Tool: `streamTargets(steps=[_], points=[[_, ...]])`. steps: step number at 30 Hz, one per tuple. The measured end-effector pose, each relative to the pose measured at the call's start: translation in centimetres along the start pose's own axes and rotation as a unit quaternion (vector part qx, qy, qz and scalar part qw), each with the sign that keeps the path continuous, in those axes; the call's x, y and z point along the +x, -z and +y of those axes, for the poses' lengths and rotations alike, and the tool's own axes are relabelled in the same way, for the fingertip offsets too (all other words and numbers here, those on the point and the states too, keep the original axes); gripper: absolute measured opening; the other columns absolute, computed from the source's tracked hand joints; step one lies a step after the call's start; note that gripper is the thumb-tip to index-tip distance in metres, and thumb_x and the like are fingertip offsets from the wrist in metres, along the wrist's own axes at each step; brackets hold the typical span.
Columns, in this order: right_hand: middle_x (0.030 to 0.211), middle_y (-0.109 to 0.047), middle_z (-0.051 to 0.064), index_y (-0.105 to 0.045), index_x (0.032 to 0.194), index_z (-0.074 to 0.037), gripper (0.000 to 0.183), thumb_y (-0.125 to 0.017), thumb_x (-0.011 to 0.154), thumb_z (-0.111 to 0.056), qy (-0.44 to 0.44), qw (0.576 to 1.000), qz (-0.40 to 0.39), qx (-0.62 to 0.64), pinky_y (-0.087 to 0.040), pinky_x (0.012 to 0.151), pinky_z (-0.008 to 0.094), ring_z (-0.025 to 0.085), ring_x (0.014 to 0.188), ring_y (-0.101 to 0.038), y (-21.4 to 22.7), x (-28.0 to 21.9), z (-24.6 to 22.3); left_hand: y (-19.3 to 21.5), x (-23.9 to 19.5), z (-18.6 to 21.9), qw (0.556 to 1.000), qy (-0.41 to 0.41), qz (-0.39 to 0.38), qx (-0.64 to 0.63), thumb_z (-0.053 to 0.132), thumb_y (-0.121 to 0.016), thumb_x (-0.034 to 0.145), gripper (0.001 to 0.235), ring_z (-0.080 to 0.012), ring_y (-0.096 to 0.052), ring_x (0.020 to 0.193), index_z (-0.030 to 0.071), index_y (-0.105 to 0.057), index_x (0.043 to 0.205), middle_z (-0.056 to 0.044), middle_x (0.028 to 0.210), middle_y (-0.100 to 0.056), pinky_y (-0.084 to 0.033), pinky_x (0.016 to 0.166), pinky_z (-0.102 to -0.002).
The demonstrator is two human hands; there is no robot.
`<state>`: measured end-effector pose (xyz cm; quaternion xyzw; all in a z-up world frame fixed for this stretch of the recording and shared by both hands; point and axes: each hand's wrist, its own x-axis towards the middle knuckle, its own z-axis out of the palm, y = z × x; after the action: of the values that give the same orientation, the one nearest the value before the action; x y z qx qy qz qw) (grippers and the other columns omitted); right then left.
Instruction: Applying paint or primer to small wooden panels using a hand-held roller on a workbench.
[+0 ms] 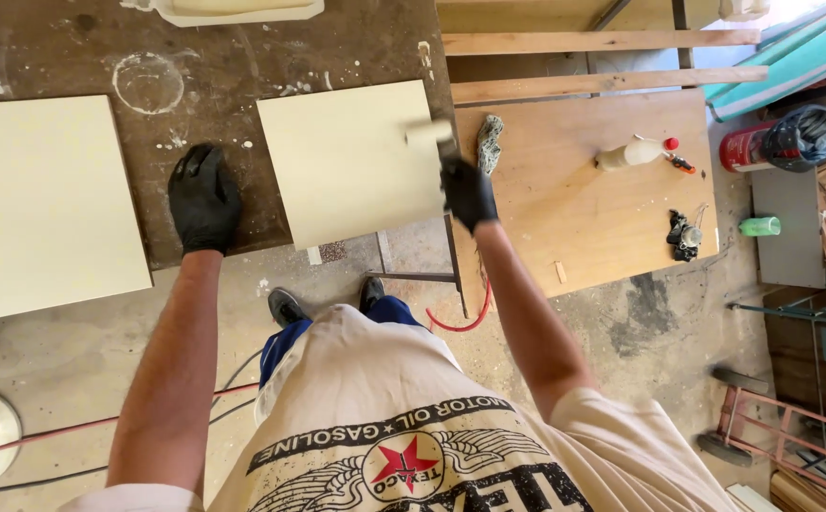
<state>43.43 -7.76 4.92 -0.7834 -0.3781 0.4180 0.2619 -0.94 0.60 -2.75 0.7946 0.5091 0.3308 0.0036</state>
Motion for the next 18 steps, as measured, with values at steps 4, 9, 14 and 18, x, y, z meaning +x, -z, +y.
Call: streamTargets(steps=[4, 9, 14, 18], points=[[0.084, -0.072, 0.022, -0.069, 0.125, -0.002, 0.031, -0.064, 0.101, -0.021, -0.020, 0.999, 0.048, 0.010, -0.061, 0.048, 0.040, 0.031, 0.068, -0.074, -0.5, -6.3, 3.7, -0.1, 0.0, -0.1, 0.999, 0.028, -0.028, 0.016, 0.015, -0.061, 0.092, 0.037, -0.0373, -0.067, 0.118, 0.005, -0.073, 0.126, -0.019, 0.120, -0.073, -0.051, 0.104, -0.045], [0.084, -0.074, 0.024, -0.071, 0.117, -0.001, 0.031, -0.063, 0.102, -0.027, 0.062, 0.991, 0.052, -0.103, -0.063, 0.064, 0.051, 0.038, 0.076, -0.074, -0.8, -3.3, -3.2, -0.2, -0.3, -0.3, 0.999, 0.033, -0.036, 0.016, 0.016, -0.061, 0.091, 0.037, -0.0377, -0.068, 0.116, 0.005, -0.073, 0.125, -0.019, 0.119, -0.073, -0.051, 0.104, -0.046], [0.060, -0.071, 0.006, -0.067, 0.124, -0.024, 0.030, -0.057, 0.098, -0.035, 0.029, 0.993, 0.044, -0.107, -0.060, 0.039, 0.024, 0.020, 0.047, -0.071, -1.4, 6.8, -6.4, -0.9, -0.4, -0.6, 0.999, 0.035, -0.023, 0.008, 0.017, -0.060, 0.094, 0.038, -0.0395, -0.068, 0.116, 0.005, -0.074, 0.127, -0.021, 0.119, -0.074, -0.050, 0.105, -0.047], [0.065, -0.072, 0.009, -0.071, 0.122, -0.025, 0.029, -0.061, 0.098, -0.036, 0.055, 0.995, 0.033, -0.073, -0.061, 0.039, 0.029, 0.021, 0.053, -0.073, -0.9, 3.4, -3.6, -0.3, 0.0, -0.2, 0.999, 0.022, -0.027, 0.007, 0.015, -0.061, 0.093, 0.038, -0.0397, -0.067, 0.117, 0.004, -0.074, 0.127, -0.022, 0.119, -0.074, -0.050, 0.105, -0.047]])
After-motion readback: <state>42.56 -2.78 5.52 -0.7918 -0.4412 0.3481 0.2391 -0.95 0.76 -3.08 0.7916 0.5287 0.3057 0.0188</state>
